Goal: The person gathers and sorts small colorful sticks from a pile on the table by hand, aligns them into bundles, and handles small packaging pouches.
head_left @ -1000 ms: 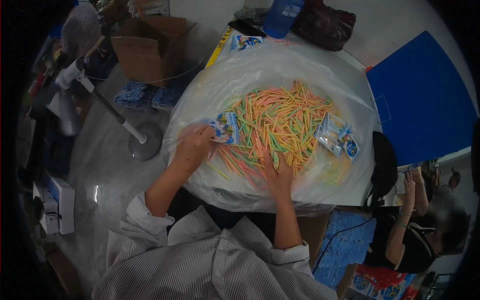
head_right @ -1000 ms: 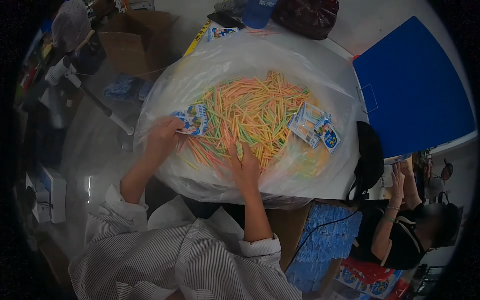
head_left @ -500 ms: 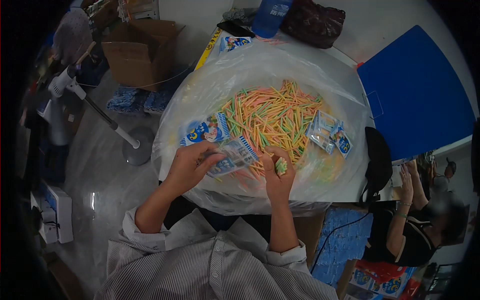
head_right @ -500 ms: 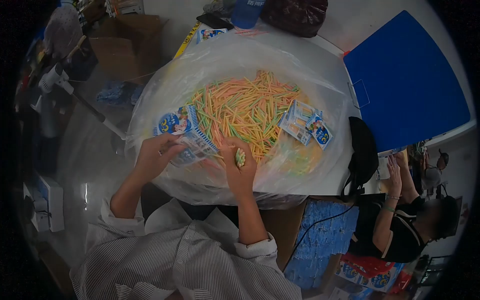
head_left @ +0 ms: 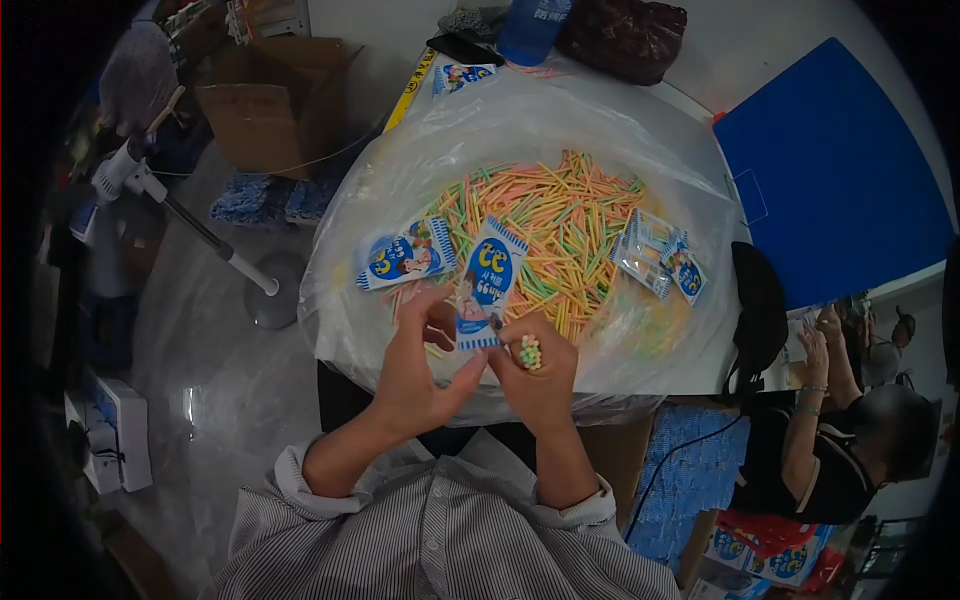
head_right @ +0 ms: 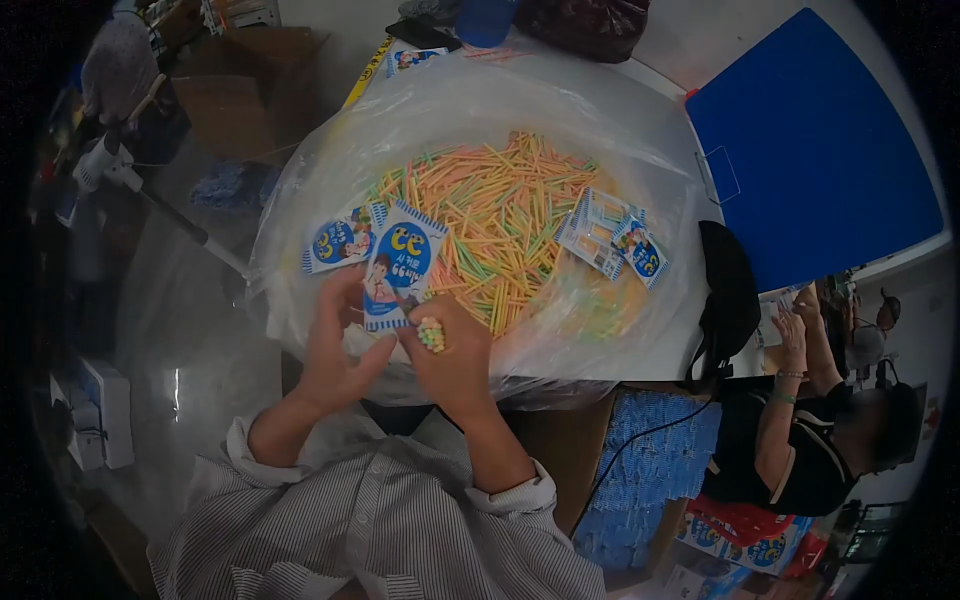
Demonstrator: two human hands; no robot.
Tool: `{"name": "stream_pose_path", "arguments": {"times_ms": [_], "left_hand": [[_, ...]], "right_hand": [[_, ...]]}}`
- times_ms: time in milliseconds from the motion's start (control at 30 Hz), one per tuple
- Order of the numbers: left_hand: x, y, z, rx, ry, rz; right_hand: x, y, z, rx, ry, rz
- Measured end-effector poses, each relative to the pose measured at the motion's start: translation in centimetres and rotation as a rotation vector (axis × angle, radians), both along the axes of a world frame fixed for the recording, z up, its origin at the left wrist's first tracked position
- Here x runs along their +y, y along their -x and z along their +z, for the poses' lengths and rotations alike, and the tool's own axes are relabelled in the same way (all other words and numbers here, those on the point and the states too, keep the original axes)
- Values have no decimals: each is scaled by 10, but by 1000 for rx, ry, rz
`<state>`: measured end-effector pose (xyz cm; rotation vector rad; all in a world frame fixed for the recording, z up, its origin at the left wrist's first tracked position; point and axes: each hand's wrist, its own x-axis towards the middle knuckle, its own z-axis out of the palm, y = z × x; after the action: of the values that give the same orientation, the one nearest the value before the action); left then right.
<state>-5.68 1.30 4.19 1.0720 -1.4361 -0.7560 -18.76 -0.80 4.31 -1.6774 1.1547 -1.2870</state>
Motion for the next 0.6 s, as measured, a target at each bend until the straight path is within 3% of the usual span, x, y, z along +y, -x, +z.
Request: {"name": "stream_pose_path", "arguments": {"times_ms": [33,100,233,300,333,400,533,600], "left_hand": [[-1,0,-7,1,0,9],[-6,2,-24,304,-173,55],[-13,-5,-39,234,-90,116],[-12,-10,-37,-13,56,127],[-10,-9,-33,-15,52,128],[-5,-7,-22,-192,-107,142],[-10,-13,-26,-287,58,184],[-12,-22,-29,-528,318,136]], "right_hand": [[0,-3,-4,1,0,9],[1,-9,-13,111,232,127],[8,-17,-17,34,129,141],[8,-18,-23,-180,-172,57],[7,-17,-26,-182,-176,59],[1,-17,-29,101,131,-162],[-7,-18,-30,144,191,-208],[-7,-17,-20,25,-126,-132]]}}
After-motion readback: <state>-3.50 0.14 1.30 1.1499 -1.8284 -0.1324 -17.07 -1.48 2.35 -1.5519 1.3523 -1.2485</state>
